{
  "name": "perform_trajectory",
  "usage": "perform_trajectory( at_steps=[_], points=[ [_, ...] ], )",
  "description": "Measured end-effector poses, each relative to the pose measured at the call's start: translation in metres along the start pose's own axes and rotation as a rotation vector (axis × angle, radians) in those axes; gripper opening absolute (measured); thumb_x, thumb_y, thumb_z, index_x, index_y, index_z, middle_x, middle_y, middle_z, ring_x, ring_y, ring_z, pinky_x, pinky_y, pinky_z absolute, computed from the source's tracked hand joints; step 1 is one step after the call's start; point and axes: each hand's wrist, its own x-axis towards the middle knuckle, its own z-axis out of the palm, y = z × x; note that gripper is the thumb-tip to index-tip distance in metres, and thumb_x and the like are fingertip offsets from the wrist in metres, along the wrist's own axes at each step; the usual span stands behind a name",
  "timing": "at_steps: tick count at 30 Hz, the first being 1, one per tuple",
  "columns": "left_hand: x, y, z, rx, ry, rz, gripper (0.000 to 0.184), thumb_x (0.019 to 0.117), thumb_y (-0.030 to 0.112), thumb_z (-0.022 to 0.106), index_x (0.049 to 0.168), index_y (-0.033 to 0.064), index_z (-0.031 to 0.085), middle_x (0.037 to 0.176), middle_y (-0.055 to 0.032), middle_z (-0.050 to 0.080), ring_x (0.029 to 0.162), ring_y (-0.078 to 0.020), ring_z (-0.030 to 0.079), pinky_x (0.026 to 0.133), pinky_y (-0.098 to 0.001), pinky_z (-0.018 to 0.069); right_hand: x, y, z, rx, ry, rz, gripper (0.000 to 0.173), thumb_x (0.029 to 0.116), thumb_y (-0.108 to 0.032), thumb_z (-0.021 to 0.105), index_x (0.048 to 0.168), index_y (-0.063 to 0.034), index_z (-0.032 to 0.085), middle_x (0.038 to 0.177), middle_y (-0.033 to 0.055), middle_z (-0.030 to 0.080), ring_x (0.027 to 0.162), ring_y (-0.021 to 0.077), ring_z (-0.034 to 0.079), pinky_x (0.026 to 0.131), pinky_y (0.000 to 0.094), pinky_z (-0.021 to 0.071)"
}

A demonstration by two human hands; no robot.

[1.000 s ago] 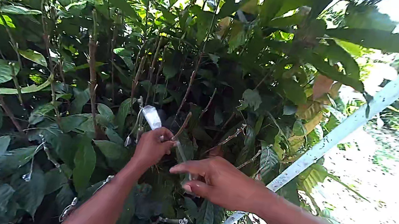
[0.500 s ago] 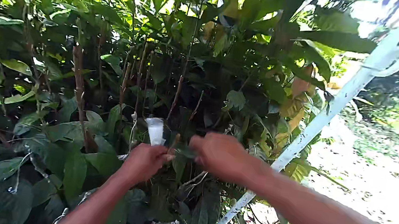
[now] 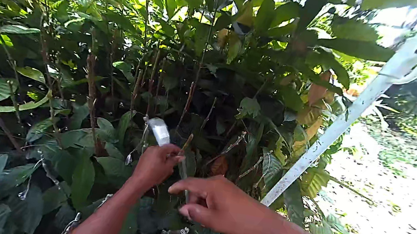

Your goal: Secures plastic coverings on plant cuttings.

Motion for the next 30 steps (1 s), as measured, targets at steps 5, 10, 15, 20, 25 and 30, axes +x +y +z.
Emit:
perform_trajectory(
  at_steps=[5,10,15,20,25,30],
  points=[
    [-0.005,0.013,0.021,0.104,-0.150,0.102,0.033,0.1041,0.036,0.058,0.115,0.0104,0.074,0.100,-0.0090,0.075,0.088,-0.0228,0.073,0.085,-0.0486,0.0591,0.025,0.034,-0.070,-0.408,0.134,0.192,0.033,0.0976,-0.013,0.068,0.130,-0.0083,0.062,0.113,0.0093,0.072,0.098,0.0213,0.069,0.085,0.0457,0.0577],
    [-0.007,0.027,0.023,0.040,-0.112,0.095,0.028,0.1032,0.028,0.059,0.118,0.0096,0.075,0.103,-0.0126,0.075,0.091,-0.0275,0.073,0.086,-0.0535,0.0583,0.018,0.006,-0.056,-0.242,0.123,0.091,0.027,0.1052,-0.017,0.057,0.128,-0.0036,0.063,0.100,0.0111,0.071,0.082,0.0182,0.067,0.074,0.0356,0.0562],
    [-0.006,0.030,0.009,0.041,-0.069,0.089,0.027,0.1026,0.026,0.058,0.116,0.0079,0.074,0.095,-0.0104,0.075,0.084,-0.0241,0.073,0.082,-0.0497,0.0594,0.023,0.002,-0.050,-0.450,0.080,0.102,0.025,0.1016,-0.018,0.064,0.122,-0.0046,0.067,0.103,0.0156,0.072,0.093,0.0307,0.070,0.084,0.0537,0.0558],
    [-0.012,0.033,0.013,0.062,-0.101,0.145,0.031,0.1051,0.030,0.056,0.111,0.0057,0.074,0.096,-0.0099,0.075,0.086,-0.0217,0.073,0.084,-0.0450,0.0605,0.032,0.028,-0.074,-0.490,0.057,0.112,0.029,0.1004,-0.012,0.063,0.130,-0.0088,0.065,0.115,0.0095,0.073,0.105,0.0263,0.069,0.093,0.0525,0.0542],
    [-0.011,0.037,0.017,0.060,-0.161,0.075,0.030,0.1056,0.030,0.055,0.115,0.0088,0.074,0.097,-0.0078,0.074,0.084,-0.0200,0.073,0.083,-0.0439,0.0600,0.035,0.015,-0.065,-0.233,0.108,0.046,0.029,0.1057,-0.010,0.054,0.133,-0.0081,0.063,0.120,0.0053,0.072,0.101,0.0118,0.068,0.088,0.0339,0.0545],
    [-0.013,0.033,0.013,0.113,-0.179,0.116,0.032,0.1057,0.033,0.055,0.108,0.0075,0.074,0.091,-0.0069,0.074,0.084,-0.0195,0.072,0.083,-0.0444,0.0585,0.032,0.030,-0.053,-0.746,0.085,0.154,0.034,0.1021,-0.020,0.062,0.135,-0.0109,0.061,0.116,0.0180,0.070,0.111,0.0396,0.066,0.094,0.0595,0.0512]
  ],
)
